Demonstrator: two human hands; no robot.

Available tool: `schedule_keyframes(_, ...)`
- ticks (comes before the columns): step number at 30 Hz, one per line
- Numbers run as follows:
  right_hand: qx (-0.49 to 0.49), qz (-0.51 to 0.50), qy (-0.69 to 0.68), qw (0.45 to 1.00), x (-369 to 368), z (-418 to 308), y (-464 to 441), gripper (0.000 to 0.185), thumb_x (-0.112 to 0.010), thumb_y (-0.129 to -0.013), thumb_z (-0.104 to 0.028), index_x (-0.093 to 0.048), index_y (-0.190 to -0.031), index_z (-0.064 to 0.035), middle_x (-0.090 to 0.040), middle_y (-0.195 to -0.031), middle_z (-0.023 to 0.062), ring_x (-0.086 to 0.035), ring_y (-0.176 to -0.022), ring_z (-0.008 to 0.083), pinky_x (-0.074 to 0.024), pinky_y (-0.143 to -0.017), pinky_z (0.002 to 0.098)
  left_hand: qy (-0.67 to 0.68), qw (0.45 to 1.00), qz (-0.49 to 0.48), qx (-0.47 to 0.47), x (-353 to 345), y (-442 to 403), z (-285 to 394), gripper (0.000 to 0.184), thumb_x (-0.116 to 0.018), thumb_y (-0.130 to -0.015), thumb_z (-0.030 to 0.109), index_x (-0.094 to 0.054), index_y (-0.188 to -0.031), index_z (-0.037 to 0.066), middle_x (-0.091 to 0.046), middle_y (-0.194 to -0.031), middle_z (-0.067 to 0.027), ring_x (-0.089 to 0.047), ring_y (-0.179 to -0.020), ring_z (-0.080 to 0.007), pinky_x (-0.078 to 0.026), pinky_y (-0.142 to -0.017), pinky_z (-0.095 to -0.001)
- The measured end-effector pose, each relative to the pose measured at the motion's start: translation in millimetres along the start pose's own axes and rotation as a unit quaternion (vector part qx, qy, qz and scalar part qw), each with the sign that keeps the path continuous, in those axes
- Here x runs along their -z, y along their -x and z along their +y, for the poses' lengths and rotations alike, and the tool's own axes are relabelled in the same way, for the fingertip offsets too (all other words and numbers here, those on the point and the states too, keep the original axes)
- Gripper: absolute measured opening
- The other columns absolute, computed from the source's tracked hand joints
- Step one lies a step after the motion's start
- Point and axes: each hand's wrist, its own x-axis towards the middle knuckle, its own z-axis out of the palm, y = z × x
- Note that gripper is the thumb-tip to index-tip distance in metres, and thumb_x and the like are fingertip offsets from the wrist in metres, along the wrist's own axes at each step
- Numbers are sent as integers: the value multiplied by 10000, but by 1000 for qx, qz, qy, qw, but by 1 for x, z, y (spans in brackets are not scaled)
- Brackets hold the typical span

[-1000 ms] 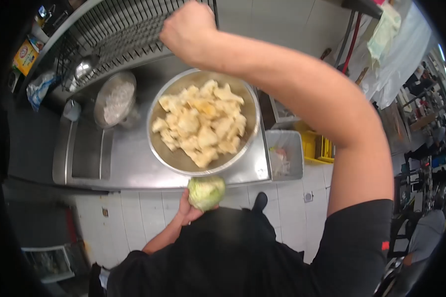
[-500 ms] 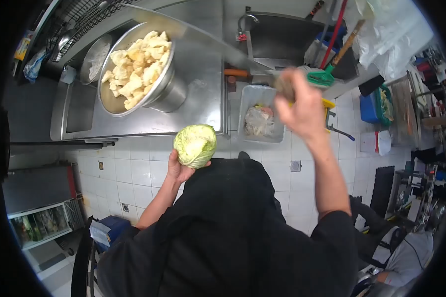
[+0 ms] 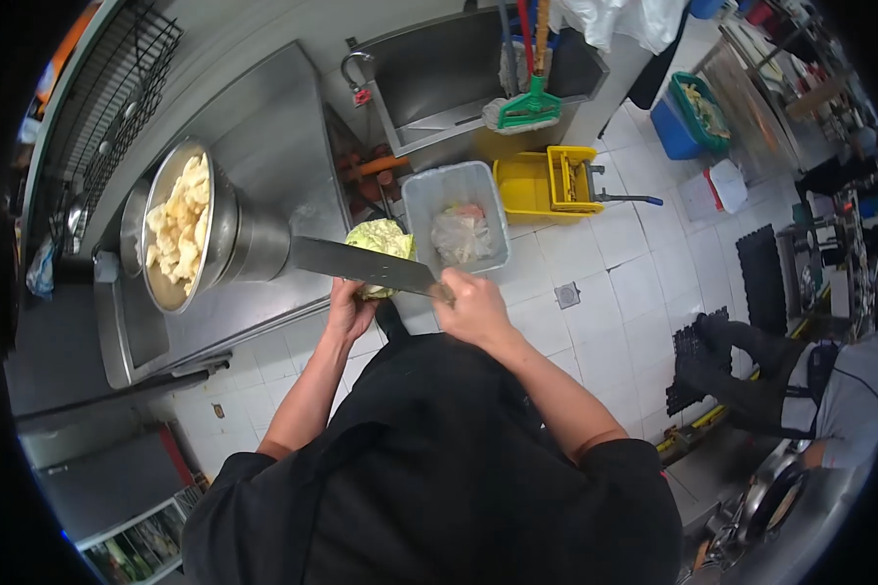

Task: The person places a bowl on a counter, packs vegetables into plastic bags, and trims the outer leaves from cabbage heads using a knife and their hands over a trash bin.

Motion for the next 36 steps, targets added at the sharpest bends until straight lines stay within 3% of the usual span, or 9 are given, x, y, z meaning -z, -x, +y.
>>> schedule_keyframes(3, 2, 18, 21, 1000, -10, 3, -3, 168, -692, -866, -133, -574, -825, -21, -665, -767, 194, -660, -702, 430, -512, -614, 508, -56, 998, -14, 20, 2, -15, -12, 543, -766, -936, 318, -525, -1385, 130, -604, -1332, -70, -562, -1296, -255, -510, -1037, -525)
schedule_keyframes(9, 1, 17, 90, 996, -21, 15, -11, 143, -701, -875, -151, -612, -850, -41, -697, -766, 165, -687, -687, 398, -537, -610, 503, -25, 999, 6, 30, -16, -25, -22, 607, -711, -965, 464, -512, -1416, 111, -597, -1350, -95, -607, -1234, -288, -519, -1018, -501)
schedule_keyframes(16, -21, 24, 98, 995, -27, 29, -16, 126, -709, -872, -152, -667, -910, -40, -726, -800, 167, -707, -701, 386, -556, -619, 487, -28, 999, 22, 30, -22, -30, -19, 591, -687, -987, 437, -467, -1442, 132, -563, -1385, -112, -583, -1286, -315, -537, -1020, -542)
schedule_keyframes(21, -48, 6, 109, 993, -36, 39, -20, 136, -709, -871, -153, -688, -940, -38, -732, -809, 172, -709, -707, 391, -560, -633, 496, -76, 993, 86, -28, -20, -33, -19, 608, -639, -1020, 322, -258, -1491, 277, -447, -1463, -118, -571, -1289, -371, -565, -946, -639)
schedule_keyframes(28, -100, 9, 109, 989, -51, 53, -24, 174, -717, -856, -171, -748, -980, -53, -740, -820, 186, -714, -715, 407, -575, -664, 495, -71, 993, 90, -3, -13, -43, -15, 512, -630, -997, 210, -296, -1384, 241, -447, -1418, -136, -590, -1248, -386, -584, -903, -646)
schedule_keyframes(32, -138, -8, 134, 981, -66, 78, -19, 217, -723, -847, -195, -757, -1012, -58, -737, -808, 190, -714, -726, 420, -579, -685, 506, -97, 990, 100, 20, -9, -45, -16, 550, -666, -958, 219, -281, -1350, 197, -452, -1402, -167, -598, -1231, -403, -594, -881, -641)
schedule_keyframes(36, -243, -77, 149, 956, -67, 111, -12, 255, -718, -858, -243, -765, -1046, -77, -743, -913, 229, -722, -846, 426, -583, -775, 521, -84, 992, 83, 43, -6, -44, -9, 627, -732, -907, 189, -275, -1335, 175, -444, -1380, -163, -589, -1215, -379, -612, -832, -625)
